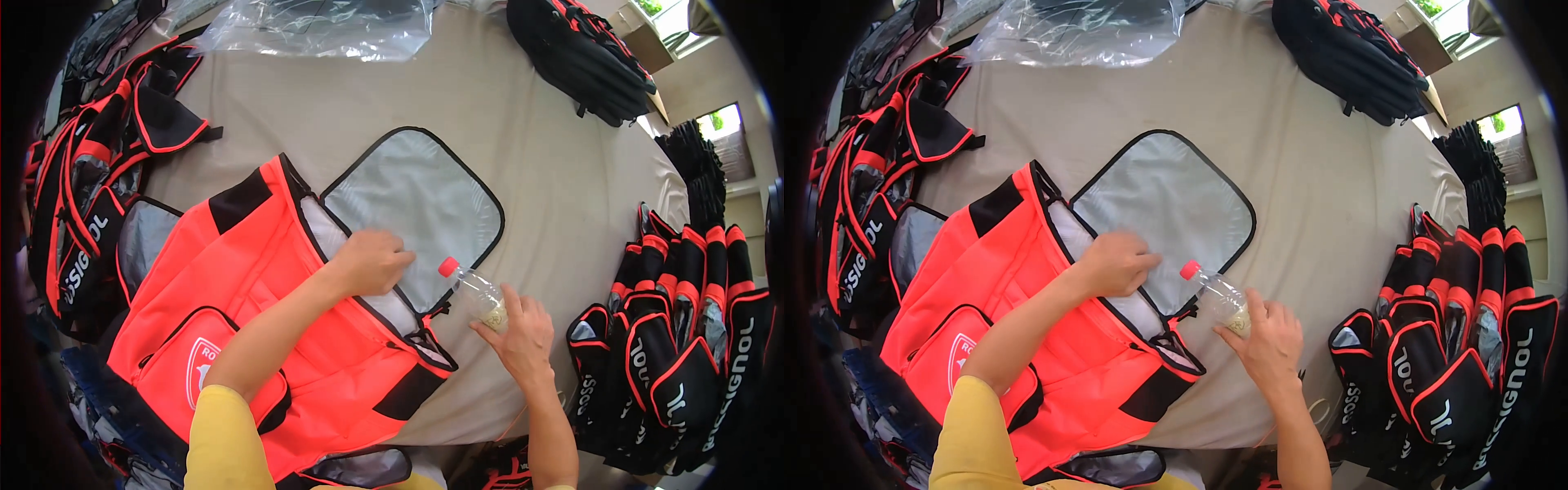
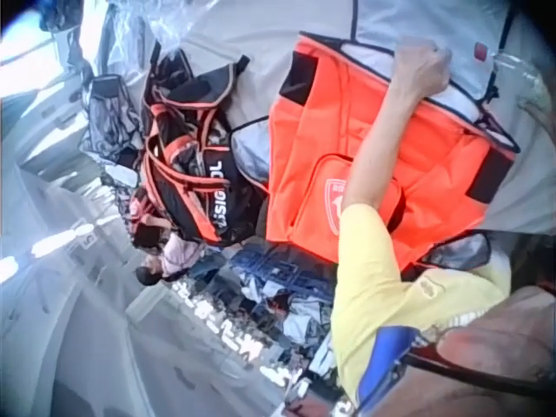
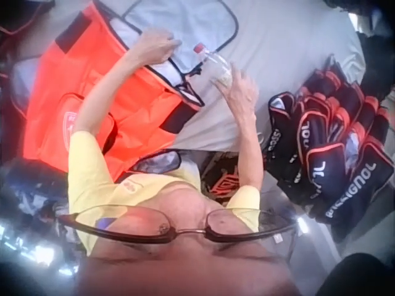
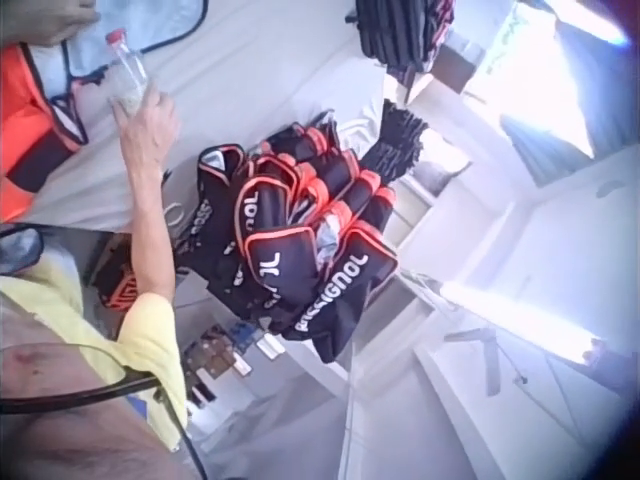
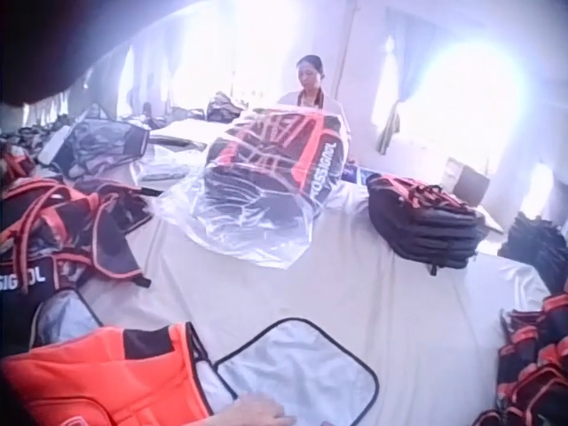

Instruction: Checking and assembling various parts of a large technical bag or backpack.

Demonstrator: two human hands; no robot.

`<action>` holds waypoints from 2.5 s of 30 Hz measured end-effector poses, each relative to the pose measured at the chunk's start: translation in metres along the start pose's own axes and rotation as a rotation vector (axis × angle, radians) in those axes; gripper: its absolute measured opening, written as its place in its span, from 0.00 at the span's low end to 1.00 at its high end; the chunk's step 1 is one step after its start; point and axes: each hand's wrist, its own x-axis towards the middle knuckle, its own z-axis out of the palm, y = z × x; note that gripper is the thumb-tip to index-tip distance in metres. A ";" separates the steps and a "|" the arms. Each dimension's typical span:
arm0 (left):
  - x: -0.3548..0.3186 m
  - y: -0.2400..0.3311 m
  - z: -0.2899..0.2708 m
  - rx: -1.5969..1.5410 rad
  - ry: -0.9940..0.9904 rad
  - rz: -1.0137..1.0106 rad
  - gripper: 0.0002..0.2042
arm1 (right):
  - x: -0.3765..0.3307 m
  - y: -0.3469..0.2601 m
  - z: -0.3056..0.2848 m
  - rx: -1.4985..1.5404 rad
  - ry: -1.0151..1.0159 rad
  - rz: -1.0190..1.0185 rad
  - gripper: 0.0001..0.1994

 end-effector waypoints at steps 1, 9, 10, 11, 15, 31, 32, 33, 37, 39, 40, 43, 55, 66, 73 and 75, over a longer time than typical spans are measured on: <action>-0.001 0.000 0.008 -0.078 0.082 0.013 0.13 | 0.011 -0.001 0.004 -0.017 -0.013 0.002 0.40; 0.001 0.001 0.014 -0.110 0.058 -0.052 0.19 | 0.043 -0.002 0.030 -0.042 -0.086 -0.061 0.37; 0.000 0.000 0.014 -0.118 0.073 -0.060 0.19 | 0.043 -0.002 0.031 -0.042 -0.092 -0.058 0.37; -0.001 0.000 0.014 -0.123 0.070 -0.060 0.19 | 0.043 -0.003 0.030 -0.041 -0.098 -0.055 0.37; -0.001 0.000 0.017 -0.139 0.107 -0.080 0.17 | 0.042 -0.002 0.028 -0.060 -0.101 -0.068 0.37; -0.008 -0.004 0.020 -0.199 0.135 -0.018 0.09 | 0.058 -0.003 0.031 -0.072 -0.098 -0.176 0.38; -0.007 -0.003 0.020 -0.199 0.140 -0.023 0.09 | 0.051 0.004 0.029 -0.090 -0.083 -0.170 0.38; -0.007 -0.005 0.018 -0.190 0.118 -0.026 0.09 | 0.044 0.006 0.028 -0.109 -0.068 -0.153 0.38; -0.006 -0.004 0.020 -0.185 0.138 -0.048 0.12 | 0.029 0.013 0.038 -0.018 -0.083 -0.070 0.39; -0.003 0.000 0.021 -0.157 0.147 -0.103 0.14 | 0.016 0.026 0.050 0.319 0.051 0.240 0.41; -0.004 0.001 0.021 -0.129 0.157 -0.163 0.17 | 0.015 0.031 0.048 0.319 0.052 0.240 0.41; -0.001 0.000 0.018 -0.108 0.131 -0.121 0.21 | 0.010 0.054 0.046 0.451 0.147 0.573 0.42; -0.001 -0.002 0.010 -0.244 -0.163 -0.044 0.20 | 0.126 -0.058 0.063 0.897 -0.509 0.621 0.18; 0.006 -0.001 0.003 -0.256 0.049 -0.154 0.10 | 0.133 -0.066 0.079 1.010 -0.547 0.706 0.18; 0.006 0.000 0.003 -0.312 -0.013 -0.227 0.16 | 0.131 -0.065 0.080 1.059 -0.498 0.745 0.19; 0.007 0.001 0.003 -0.319 -0.013 -0.227 0.16 | 0.123 -0.058 0.083 1.031 -0.522 0.811 0.19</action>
